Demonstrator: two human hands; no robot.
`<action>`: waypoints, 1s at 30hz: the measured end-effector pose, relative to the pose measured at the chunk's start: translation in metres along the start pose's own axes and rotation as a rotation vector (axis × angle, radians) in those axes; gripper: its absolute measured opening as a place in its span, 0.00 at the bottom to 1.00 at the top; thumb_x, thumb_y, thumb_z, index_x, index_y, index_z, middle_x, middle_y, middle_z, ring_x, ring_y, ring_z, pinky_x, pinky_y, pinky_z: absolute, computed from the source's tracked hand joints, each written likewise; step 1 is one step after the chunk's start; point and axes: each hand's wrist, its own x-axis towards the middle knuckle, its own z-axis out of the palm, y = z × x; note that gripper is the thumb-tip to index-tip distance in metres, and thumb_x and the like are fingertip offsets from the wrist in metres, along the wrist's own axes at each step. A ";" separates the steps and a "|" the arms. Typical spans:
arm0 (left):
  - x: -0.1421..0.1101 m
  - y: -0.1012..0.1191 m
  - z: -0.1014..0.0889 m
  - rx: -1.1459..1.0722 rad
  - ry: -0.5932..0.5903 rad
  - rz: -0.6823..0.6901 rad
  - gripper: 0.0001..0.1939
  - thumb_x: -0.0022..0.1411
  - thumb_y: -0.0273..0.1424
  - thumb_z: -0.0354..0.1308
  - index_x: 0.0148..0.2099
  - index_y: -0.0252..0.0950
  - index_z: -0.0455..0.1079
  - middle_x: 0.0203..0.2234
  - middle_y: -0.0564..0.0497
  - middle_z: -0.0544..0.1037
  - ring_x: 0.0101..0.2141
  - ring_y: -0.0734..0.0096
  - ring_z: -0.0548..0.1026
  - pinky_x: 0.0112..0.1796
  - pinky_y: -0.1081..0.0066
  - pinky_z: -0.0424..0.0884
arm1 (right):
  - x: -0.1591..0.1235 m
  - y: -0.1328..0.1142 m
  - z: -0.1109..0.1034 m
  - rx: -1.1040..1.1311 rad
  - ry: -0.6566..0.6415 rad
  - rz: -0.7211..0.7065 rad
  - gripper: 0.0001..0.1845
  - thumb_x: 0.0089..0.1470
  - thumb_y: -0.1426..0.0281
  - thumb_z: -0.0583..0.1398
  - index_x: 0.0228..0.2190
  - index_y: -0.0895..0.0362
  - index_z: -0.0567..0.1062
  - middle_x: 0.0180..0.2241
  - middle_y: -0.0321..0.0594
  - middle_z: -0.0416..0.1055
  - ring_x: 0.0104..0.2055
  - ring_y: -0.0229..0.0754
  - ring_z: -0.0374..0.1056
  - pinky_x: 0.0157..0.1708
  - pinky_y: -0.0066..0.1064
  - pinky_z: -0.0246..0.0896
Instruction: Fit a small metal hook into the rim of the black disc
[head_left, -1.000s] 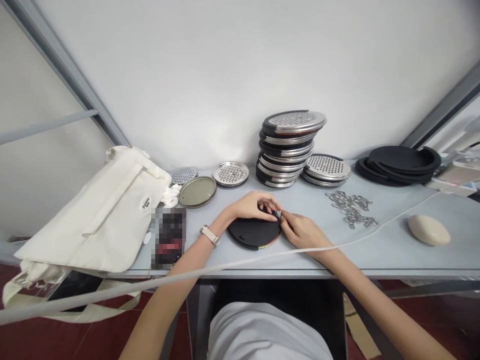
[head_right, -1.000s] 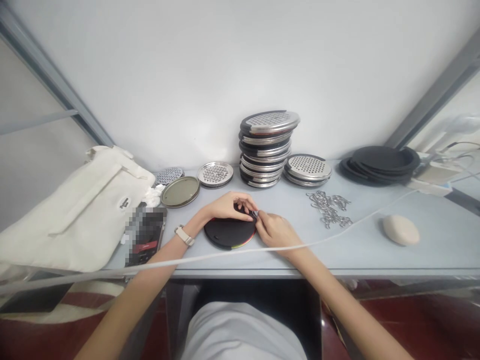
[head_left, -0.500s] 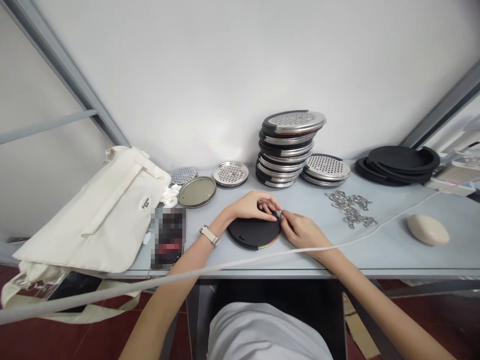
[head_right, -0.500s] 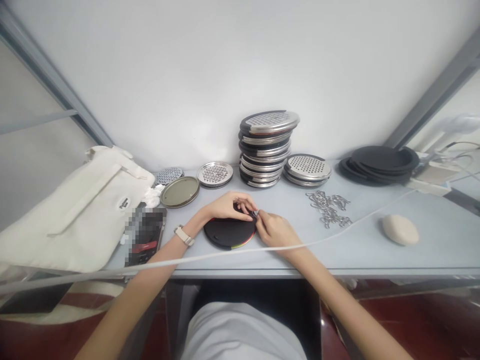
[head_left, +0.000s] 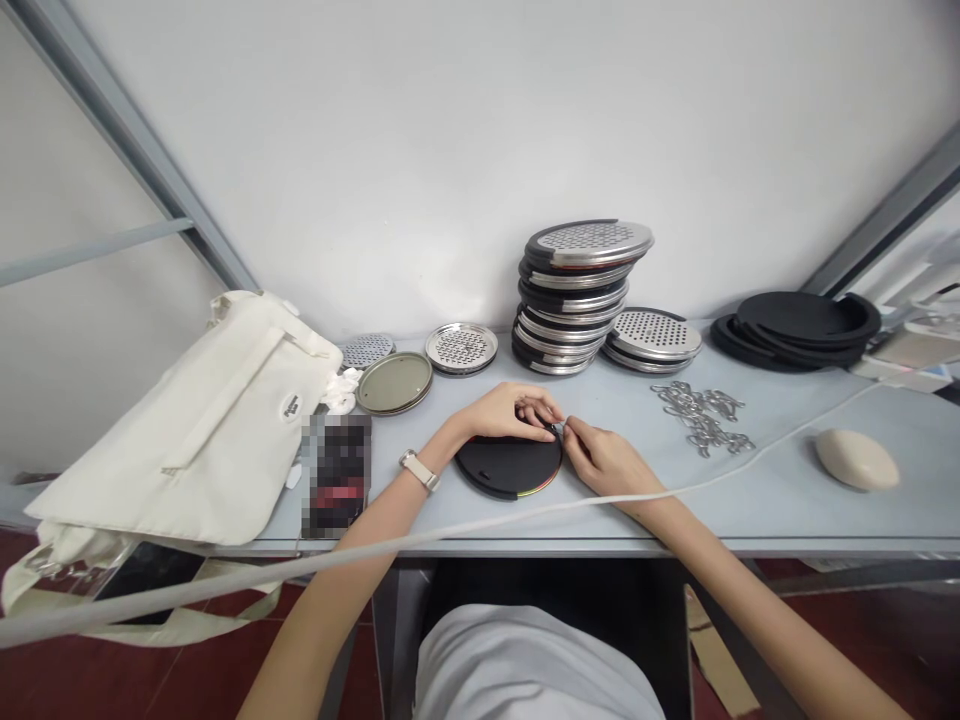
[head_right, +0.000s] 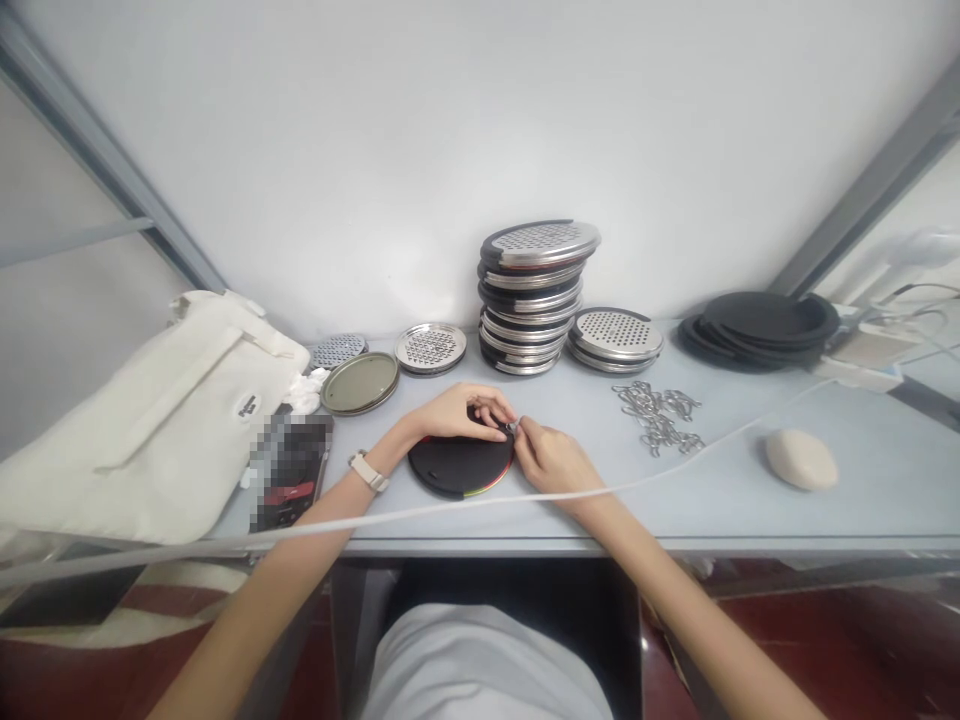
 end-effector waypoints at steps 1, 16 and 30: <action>0.000 0.000 0.000 0.009 -0.003 -0.001 0.19 0.46 0.31 0.62 0.42 0.30 0.68 0.37 0.43 0.75 0.34 0.73 0.73 0.38 0.72 0.68 | 0.000 0.000 0.000 0.005 -0.001 -0.005 0.16 0.57 0.64 0.41 0.28 0.55 0.64 0.22 0.39 0.68 0.21 0.37 0.61 0.23 0.27 0.47; 0.001 0.000 -0.002 0.104 -0.013 0.017 0.19 0.47 0.32 0.61 0.42 0.31 0.68 0.34 0.46 0.74 0.31 0.76 0.72 0.34 0.76 0.65 | 0.001 0.002 0.000 0.034 -0.017 -0.058 0.16 0.58 0.66 0.41 0.32 0.57 0.66 0.25 0.41 0.70 0.24 0.38 0.64 0.25 0.26 0.50; 0.000 0.001 -0.002 0.087 -0.025 0.039 0.19 0.48 0.31 0.61 0.44 0.30 0.67 0.37 0.44 0.73 0.32 0.75 0.72 0.34 0.76 0.66 | 0.001 0.004 0.003 0.010 -0.013 -0.097 0.16 0.58 0.67 0.42 0.35 0.57 0.67 0.28 0.42 0.72 0.27 0.38 0.67 0.28 0.27 0.52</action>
